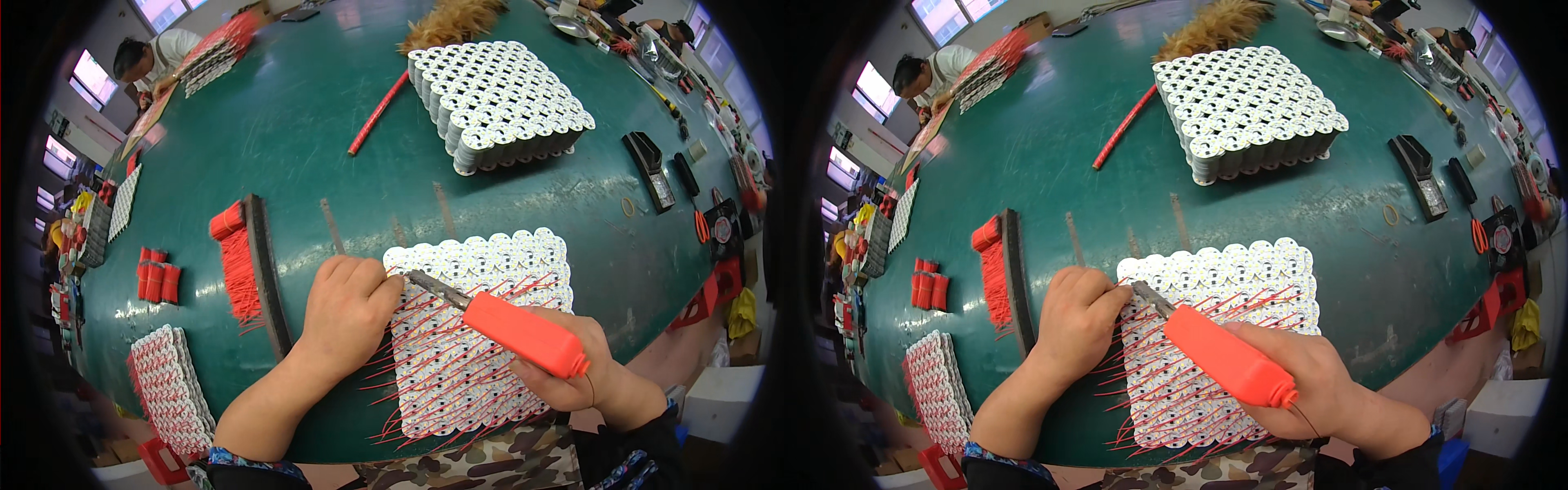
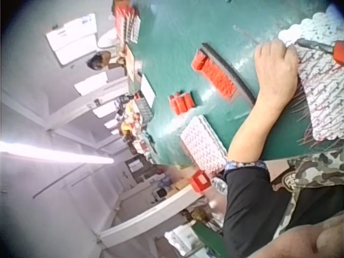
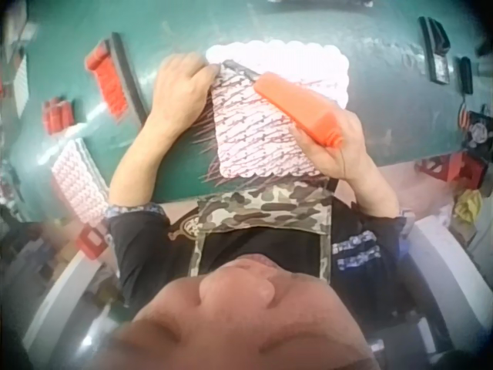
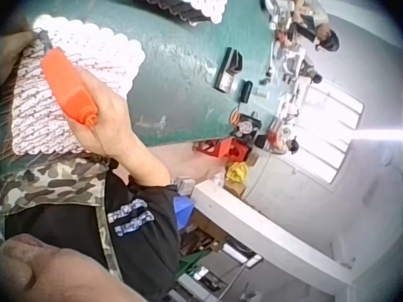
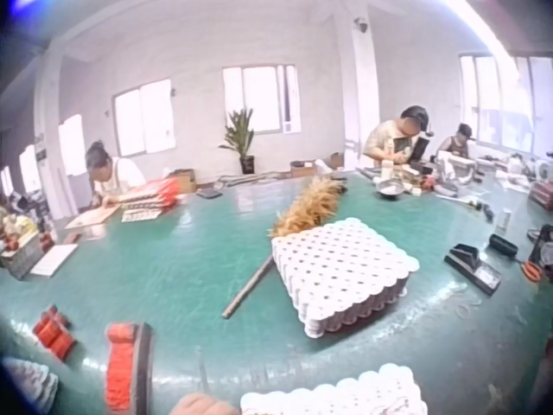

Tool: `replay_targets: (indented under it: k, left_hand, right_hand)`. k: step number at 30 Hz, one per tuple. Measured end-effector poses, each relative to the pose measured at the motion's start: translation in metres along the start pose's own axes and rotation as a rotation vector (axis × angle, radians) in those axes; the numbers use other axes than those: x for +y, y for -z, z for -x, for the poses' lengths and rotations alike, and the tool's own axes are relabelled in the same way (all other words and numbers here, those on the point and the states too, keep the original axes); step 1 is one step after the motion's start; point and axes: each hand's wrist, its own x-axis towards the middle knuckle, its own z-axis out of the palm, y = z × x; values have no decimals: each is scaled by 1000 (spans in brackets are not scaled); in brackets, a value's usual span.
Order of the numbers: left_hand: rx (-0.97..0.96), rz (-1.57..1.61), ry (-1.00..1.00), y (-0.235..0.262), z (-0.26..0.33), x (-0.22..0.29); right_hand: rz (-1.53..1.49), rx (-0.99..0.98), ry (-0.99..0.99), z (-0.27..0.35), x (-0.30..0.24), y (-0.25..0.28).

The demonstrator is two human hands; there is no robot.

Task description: The person solders wires onto an array of LED boards using a soldering iron, turns the array over, and solders wires to the boards.

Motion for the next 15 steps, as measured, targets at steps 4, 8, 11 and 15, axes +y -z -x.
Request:
replay_targets:
  k: [4,8,11,15]
  left_hand:
    - [0,-10,2,-1,0,0]
    - [8,-8,1,-2,0,1]
    - [11,-12,-11,-3,-1,0]
    - [-5,-22,-5,-1,0,-1]
  right_hand:
    - [-34,31,-33,2,-2,0]
    - [-28,95,-11,5,-4,6]
    - [-45,108,-4,6,-2,7]
    - [-61,159,17,4,-2,1]
